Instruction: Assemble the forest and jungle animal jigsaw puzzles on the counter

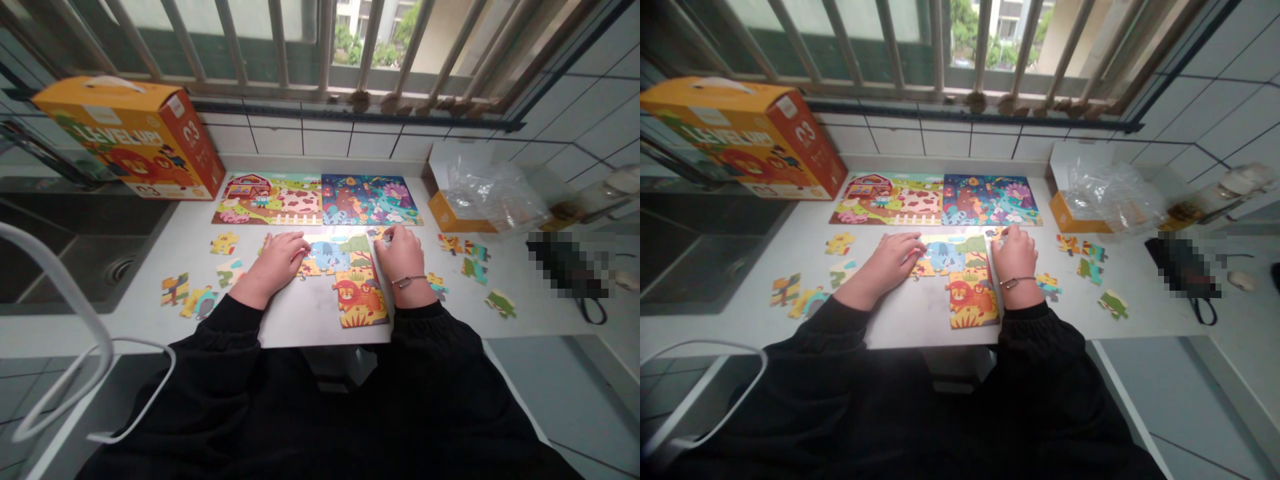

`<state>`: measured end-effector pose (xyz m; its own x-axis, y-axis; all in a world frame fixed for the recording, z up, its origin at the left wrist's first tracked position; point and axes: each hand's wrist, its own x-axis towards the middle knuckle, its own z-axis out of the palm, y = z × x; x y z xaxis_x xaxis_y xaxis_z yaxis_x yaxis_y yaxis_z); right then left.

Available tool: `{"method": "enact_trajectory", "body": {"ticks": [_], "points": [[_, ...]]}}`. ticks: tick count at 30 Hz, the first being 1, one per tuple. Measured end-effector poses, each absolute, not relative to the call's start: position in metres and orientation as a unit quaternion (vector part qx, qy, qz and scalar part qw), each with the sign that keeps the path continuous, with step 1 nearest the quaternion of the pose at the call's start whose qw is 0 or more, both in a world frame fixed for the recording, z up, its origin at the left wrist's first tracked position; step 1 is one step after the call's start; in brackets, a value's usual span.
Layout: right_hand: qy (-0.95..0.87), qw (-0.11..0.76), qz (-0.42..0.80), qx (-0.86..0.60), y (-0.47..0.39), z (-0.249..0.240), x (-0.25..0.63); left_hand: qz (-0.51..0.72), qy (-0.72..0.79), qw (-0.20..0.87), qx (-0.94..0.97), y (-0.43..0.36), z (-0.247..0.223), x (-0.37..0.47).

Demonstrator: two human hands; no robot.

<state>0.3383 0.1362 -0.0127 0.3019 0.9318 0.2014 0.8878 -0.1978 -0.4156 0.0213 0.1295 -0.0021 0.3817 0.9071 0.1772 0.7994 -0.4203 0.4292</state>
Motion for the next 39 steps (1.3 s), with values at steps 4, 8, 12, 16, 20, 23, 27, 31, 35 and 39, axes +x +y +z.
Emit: {"method": "enact_trajectory", "body": {"ticks": [4, 8, 12, 16, 20, 23, 27, 31, 35, 39], "points": [[-0.606, 0.288, 0.046, -0.740, 0.141, -0.020, 0.342, 0.214, 0.531, 0.131, 0.809, 0.131, -0.004, 0.020], [-0.628, 0.336, 0.034, -0.701, 0.144, -0.025, 0.342, 0.231, 0.540, 0.118, 0.800, 0.134, -0.004, 0.017], [-0.631, 0.371, 0.034, -0.680, 0.145, -0.023, 0.341, 0.261, 0.548, 0.098, 0.788, 0.136, -0.002, 0.013], [-0.619, 0.417, 0.053, -0.663, 0.143, -0.015, 0.338, 0.284, 0.558, 0.085, 0.775, 0.137, -0.002, 0.011], [-0.595, 0.460, 0.090, -0.652, 0.138, -0.004, 0.333, 0.282, 0.564, 0.091, 0.770, 0.137, -0.002, 0.012], [-0.598, 0.460, 0.121, -0.645, 0.134, 0.001, 0.328, 0.281, 0.569, 0.097, 0.767, 0.137, -0.002, 0.012], [-0.623, 0.436, 0.133, -0.636, 0.132, 0.002, 0.326, 0.277, 0.573, 0.095, 0.766, 0.136, -0.001, 0.013], [-0.655, 0.392, 0.144, -0.630, 0.133, 0.000, 0.326, 0.262, 0.597, 0.081, 0.754, 0.137, -0.001, 0.011], [-0.655, 0.393, 0.155, -0.627, 0.133, 0.000, 0.326, 0.252, 0.669, 0.040, 0.698, 0.139, -0.002, 0.005], [-0.597, 0.461, 0.257, -0.605, 0.136, -0.005, 0.325, 0.238, 0.723, 0.013, 0.648, 0.138, -0.004, 0.002]]}}
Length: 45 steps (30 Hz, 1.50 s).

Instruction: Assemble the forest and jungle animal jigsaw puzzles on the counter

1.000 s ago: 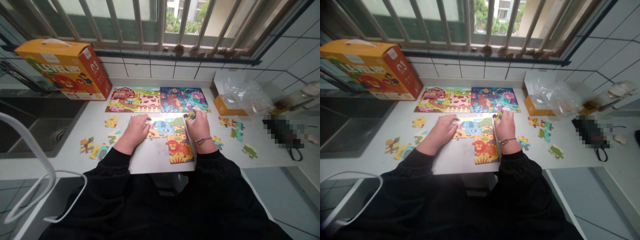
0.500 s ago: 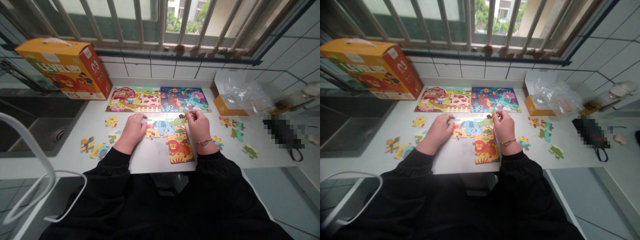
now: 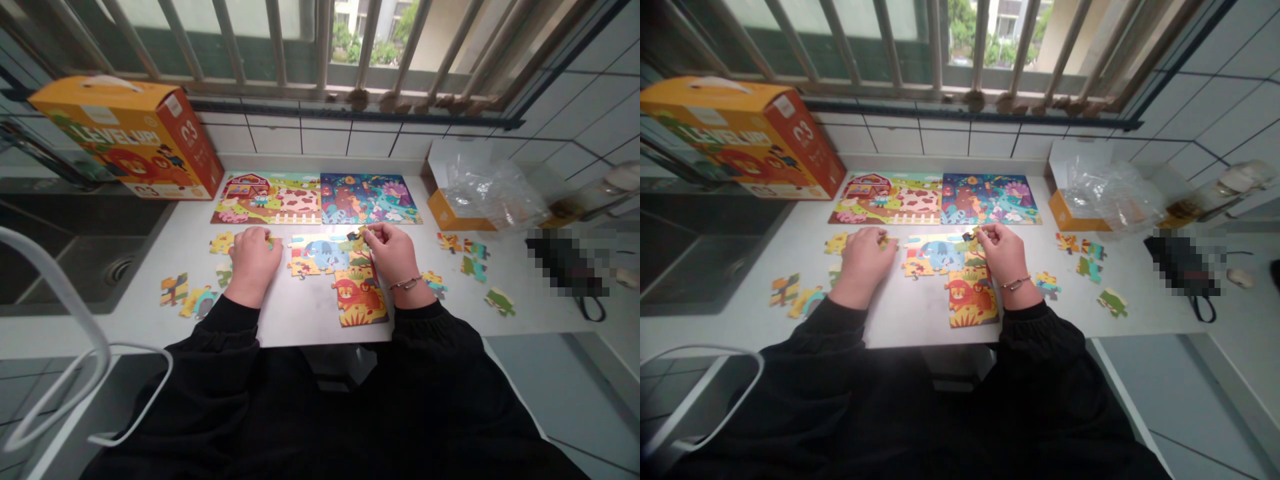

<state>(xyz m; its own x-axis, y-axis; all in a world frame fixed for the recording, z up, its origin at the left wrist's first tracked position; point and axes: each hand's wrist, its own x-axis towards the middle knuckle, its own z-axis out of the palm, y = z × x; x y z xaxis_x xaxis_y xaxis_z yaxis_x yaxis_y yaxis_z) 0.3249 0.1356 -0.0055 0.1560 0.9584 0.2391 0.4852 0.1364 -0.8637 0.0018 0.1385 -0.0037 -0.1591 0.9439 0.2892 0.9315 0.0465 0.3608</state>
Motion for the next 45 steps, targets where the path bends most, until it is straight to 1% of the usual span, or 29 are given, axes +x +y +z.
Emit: {"method": "enact_trajectory", "body": {"ticks": [4, 8, 14, 17, 24, 30, 39, 45], "points": [[-0.499, 0.530, 0.427, -0.536, 0.139, -0.012, 0.320, 0.223, 0.732, 0.009, 0.644, 0.137, -0.006, 0.004], [-0.459, 0.558, 0.482, -0.495, 0.138, -0.010, 0.315, 0.216, 0.718, 0.014, 0.661, 0.138, -0.009, 0.005], [-0.458, 0.551, 0.465, -0.519, 0.136, -0.008, 0.317, 0.215, 0.706, 0.031, 0.674, 0.141, -0.011, 0.001], [-0.444, 0.544, 0.480, -0.526, 0.136, -0.009, 0.318, 0.214, 0.707, 0.039, 0.673, 0.141, -0.010, 0.000], [-0.448, 0.553, 0.482, -0.511, 0.139, -0.010, 0.317, 0.206, 0.726, 0.013, 0.656, 0.136, -0.006, -0.005], [-0.453, 0.559, 0.474, -0.507, 0.141, -0.012, 0.318, 0.199, 0.730, 0.015, 0.654, 0.138, -0.010, -0.017], [-0.473, 0.543, 0.465, -0.516, 0.140, -0.012, 0.318, 0.231, 0.737, 0.045, 0.633, 0.143, -0.013, -0.018], [-0.470, 0.548, 0.479, -0.499, 0.139, -0.012, 0.316, 0.297, 0.743, 0.100, 0.592, 0.139, -0.004, -0.011]]}}
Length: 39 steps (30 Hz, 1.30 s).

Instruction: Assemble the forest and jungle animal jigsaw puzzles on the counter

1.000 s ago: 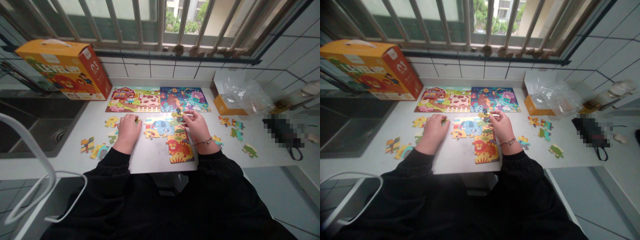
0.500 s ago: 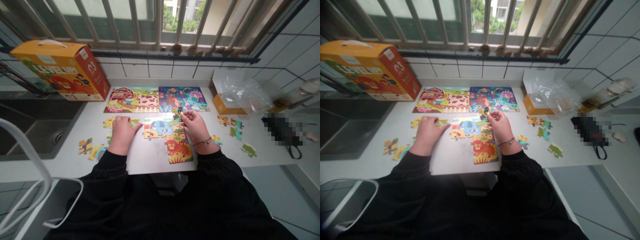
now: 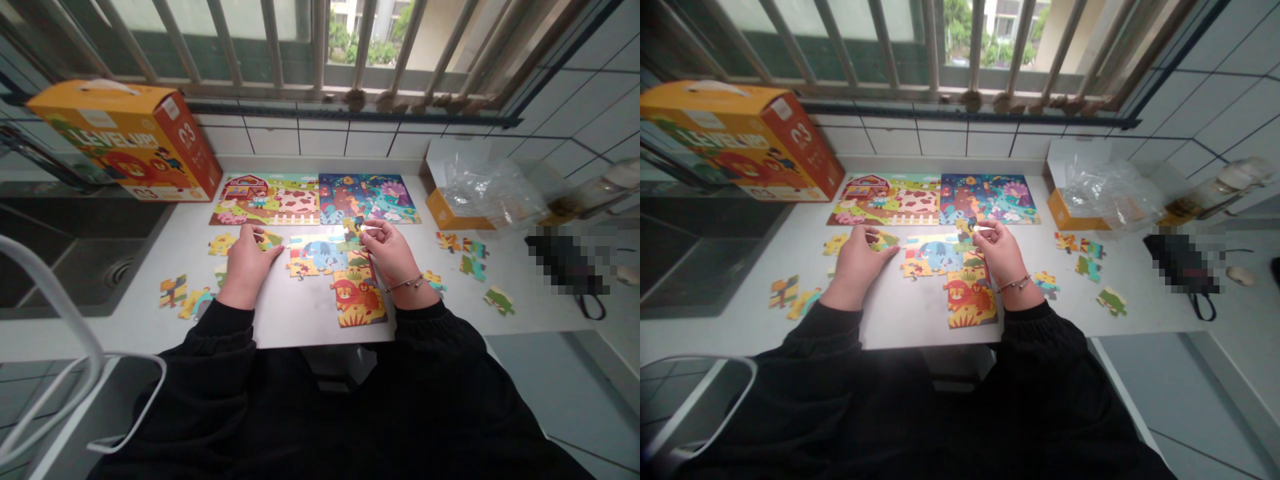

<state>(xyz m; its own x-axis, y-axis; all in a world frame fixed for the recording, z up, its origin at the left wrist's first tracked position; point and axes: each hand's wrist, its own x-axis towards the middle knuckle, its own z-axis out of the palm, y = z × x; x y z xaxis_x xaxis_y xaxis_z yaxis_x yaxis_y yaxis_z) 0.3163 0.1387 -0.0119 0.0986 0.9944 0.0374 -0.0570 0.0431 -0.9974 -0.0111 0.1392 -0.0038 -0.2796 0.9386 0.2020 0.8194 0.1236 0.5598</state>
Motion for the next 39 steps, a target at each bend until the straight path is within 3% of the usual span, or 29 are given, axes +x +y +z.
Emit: {"method": "enact_trajectory", "body": {"ticks": [5, 12, 23, 39], "points": [[-0.471, 0.541, 0.494, -0.491, 0.137, -0.011, 0.315, 0.373, 0.706, 0.138, 0.587, 0.134, 0.004, -0.002], [-0.472, 0.542, 0.497, -0.486, 0.136, -0.009, 0.315, 0.457, 0.613, 0.324, 0.557, 0.135, -0.002, 0.007], [-0.489, 0.531, 0.512, -0.466, 0.139, -0.016, 0.317, 0.464, 0.541, 0.323, 0.623, 0.138, -0.008, 0.007], [-0.546, 0.459, 0.548, -0.437, 0.132, -0.006, 0.314, 0.392, 0.618, 0.225, 0.643, 0.129, 0.005, 0.010]]}}
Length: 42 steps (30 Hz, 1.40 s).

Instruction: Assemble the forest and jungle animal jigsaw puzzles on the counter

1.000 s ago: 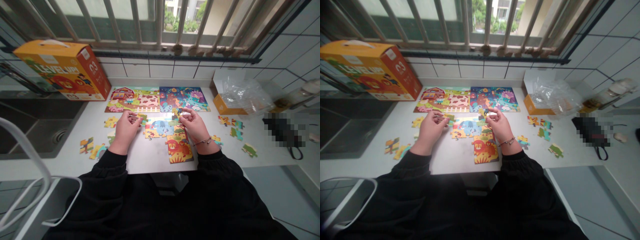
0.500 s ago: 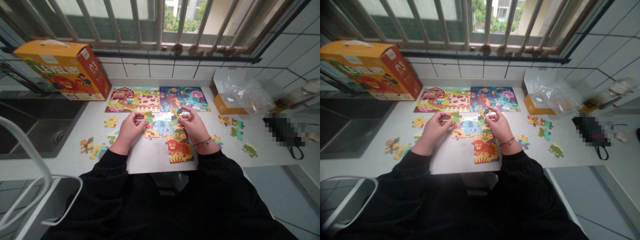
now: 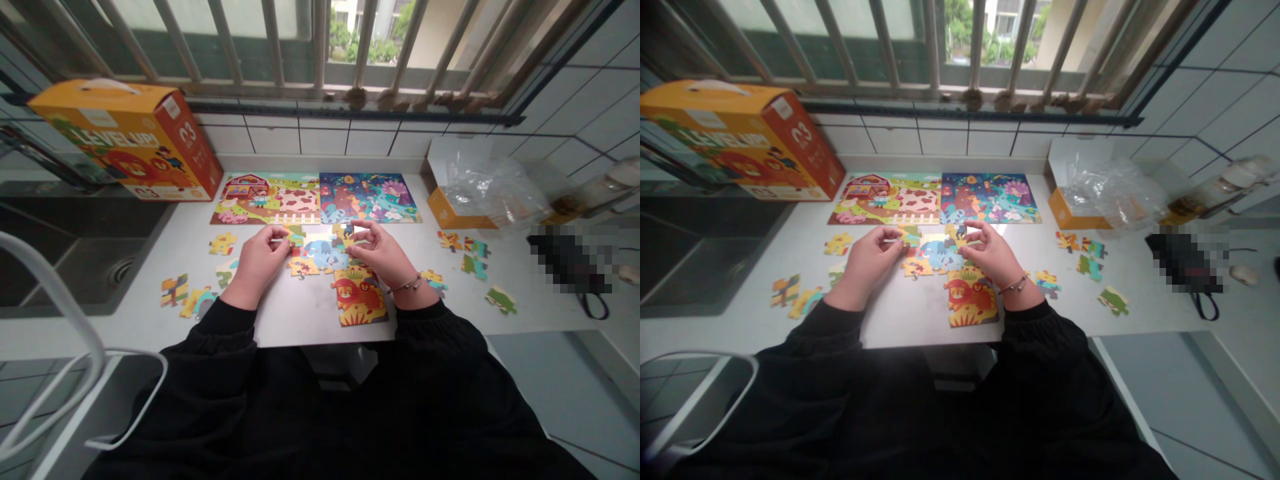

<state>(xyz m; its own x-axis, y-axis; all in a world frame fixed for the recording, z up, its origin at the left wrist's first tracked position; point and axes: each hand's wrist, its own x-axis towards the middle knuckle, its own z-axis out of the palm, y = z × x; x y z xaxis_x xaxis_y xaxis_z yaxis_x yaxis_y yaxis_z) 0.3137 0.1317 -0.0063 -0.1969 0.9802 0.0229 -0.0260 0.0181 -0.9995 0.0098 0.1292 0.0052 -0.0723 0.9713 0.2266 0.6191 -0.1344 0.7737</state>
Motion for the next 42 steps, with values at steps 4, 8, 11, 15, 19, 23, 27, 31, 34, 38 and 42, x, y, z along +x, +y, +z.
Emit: {"method": "enact_trajectory", "body": {"ticks": [4, 8, 11, 15, 19, 23, 27, 31, 34, 38, 42], "points": [[-0.593, 0.394, 0.564, -0.418, 0.126, -0.004, 0.309, 0.395, 0.644, 0.210, 0.621, 0.132, 0.002, 0.008], [-0.655, 0.288, 0.582, -0.385, 0.118, -0.007, 0.299, 0.392, 0.643, 0.213, 0.623, 0.133, 0.000, 0.008], [-0.701, 0.233, 0.566, -0.366, 0.114, -0.009, 0.288, 0.392, 0.642, 0.214, 0.623, 0.133, -0.001, 0.008], [-0.727, 0.223, 0.545, -0.353, 0.111, -0.010, 0.275, 0.393, 0.642, 0.220, 0.621, 0.133, -0.001, 0.009], [-0.749, 0.222, 0.518, -0.347, 0.110, -0.009, 0.266, 0.383, 0.650, 0.209, 0.622, 0.133, 0.000, 0.010], [-0.825, 0.224, 0.372, -0.362, 0.109, -0.010, 0.263, 0.381, 0.653, 0.206, 0.622, 0.133, 0.000, 0.010], [-0.882, 0.246, 0.224, -0.335, 0.109, -0.007, 0.266, 0.386, 0.648, 0.206, 0.623, 0.133, 0.000, 0.010], [-0.917, 0.265, 0.168, -0.245, 0.106, -0.006, 0.267, 0.393, 0.641, 0.214, 0.623, 0.133, 0.000, 0.010], [-0.935, 0.232, 0.154, -0.218, 0.104, -0.008, 0.265, 0.395, 0.640, 0.219, 0.622, 0.133, 0.000, 0.010], [-0.942, 0.208, 0.142, -0.223, 0.104, -0.012, 0.264, 0.391, 0.642, 0.215, 0.623, 0.132, 0.001, 0.010], [-0.944, 0.211, 0.119, -0.225, 0.103, -0.011, 0.263, 0.386, 0.642, 0.213, 0.627, 0.131, 0.003, 0.010]]}}
